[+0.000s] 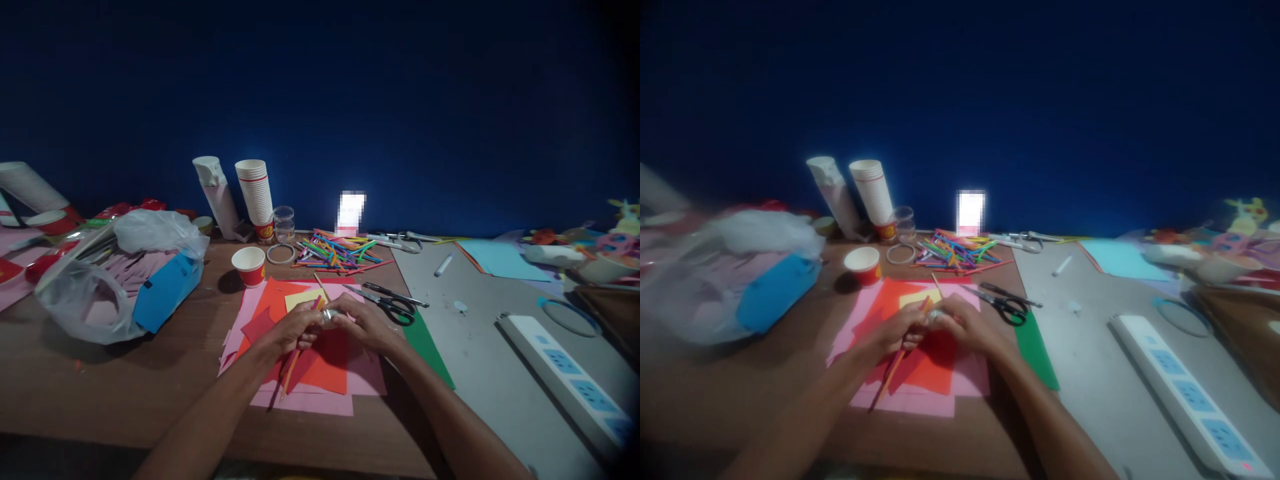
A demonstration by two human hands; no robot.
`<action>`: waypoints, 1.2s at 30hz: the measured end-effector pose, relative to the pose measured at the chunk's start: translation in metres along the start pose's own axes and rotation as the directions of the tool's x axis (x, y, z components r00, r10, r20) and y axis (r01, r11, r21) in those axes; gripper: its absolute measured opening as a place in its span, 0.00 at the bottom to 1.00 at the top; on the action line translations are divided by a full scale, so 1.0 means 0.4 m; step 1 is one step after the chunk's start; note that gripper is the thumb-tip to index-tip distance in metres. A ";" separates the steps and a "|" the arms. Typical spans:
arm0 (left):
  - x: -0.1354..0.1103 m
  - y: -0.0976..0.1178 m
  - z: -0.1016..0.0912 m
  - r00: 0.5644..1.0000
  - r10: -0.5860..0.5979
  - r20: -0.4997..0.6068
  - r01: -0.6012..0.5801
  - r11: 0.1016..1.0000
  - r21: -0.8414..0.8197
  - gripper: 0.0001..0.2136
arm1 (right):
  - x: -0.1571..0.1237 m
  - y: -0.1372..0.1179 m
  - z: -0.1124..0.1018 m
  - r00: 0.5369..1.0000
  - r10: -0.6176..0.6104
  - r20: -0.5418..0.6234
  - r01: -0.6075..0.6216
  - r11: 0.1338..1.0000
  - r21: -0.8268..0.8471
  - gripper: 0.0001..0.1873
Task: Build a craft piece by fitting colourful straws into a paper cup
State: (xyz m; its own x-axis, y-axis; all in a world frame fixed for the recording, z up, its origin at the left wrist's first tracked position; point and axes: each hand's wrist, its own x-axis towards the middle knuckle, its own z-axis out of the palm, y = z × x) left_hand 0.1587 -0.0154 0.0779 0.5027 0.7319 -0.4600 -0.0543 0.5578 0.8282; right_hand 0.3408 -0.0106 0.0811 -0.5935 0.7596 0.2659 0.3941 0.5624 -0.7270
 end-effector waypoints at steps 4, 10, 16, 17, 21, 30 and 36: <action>0.004 -0.001 0.002 0.999 0.041 0.009 -0.041 0.997 -0.063 0.10 | -0.004 0.019 -0.001 0.999 0.017 -0.034 -0.019 0.998 -0.064 0.13; 0.010 -0.001 0.024 0.963 0.219 -0.155 -0.218 0.976 0.023 0.13 | -0.010 0.055 0.012 0.986 -0.008 -0.164 -0.039 0.960 -0.279 0.11; 0.003 0.007 0.046 0.884 0.327 -0.333 -0.261 0.938 0.229 0.11 | -0.005 0.057 0.021 0.982 -0.083 -0.171 -0.011 0.872 -0.489 0.10; 0.003 0.009 0.046 0.868 0.358 -0.344 -0.270 0.922 0.278 0.10 | -0.004 0.056 0.022 0.982 -0.097 -0.159 0.002 0.859 -0.512 0.09; 0.009 0.008 0.040 0.835 0.434 -0.338 -0.288 0.869 0.403 0.10 | -0.003 0.051 0.024 0.988 -0.112 -0.110 0.029 0.819 -0.573 0.08; 0.013 0.006 0.057 0.856 0.310 -0.413 -0.226 0.944 0.241 0.07 | -0.018 -0.007 0.013 0.995 -0.046 -0.090 -0.023 0.768 -0.640 0.07; 0.023 -0.006 0.063 0.887 0.281 -0.367 -0.199 0.949 0.244 0.07 | -0.014 -0.019 0.006 0.995 -0.060 -0.078 -0.007 0.746 -0.666 0.07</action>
State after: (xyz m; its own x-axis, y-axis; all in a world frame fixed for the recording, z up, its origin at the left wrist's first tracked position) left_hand 0.1852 -0.0198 0.0800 0.1137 0.9493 -0.2931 0.0588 0.2881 0.9558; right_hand 0.3397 -0.0200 0.0837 -0.5595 0.7478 0.3576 0.7656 0.6315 -0.1227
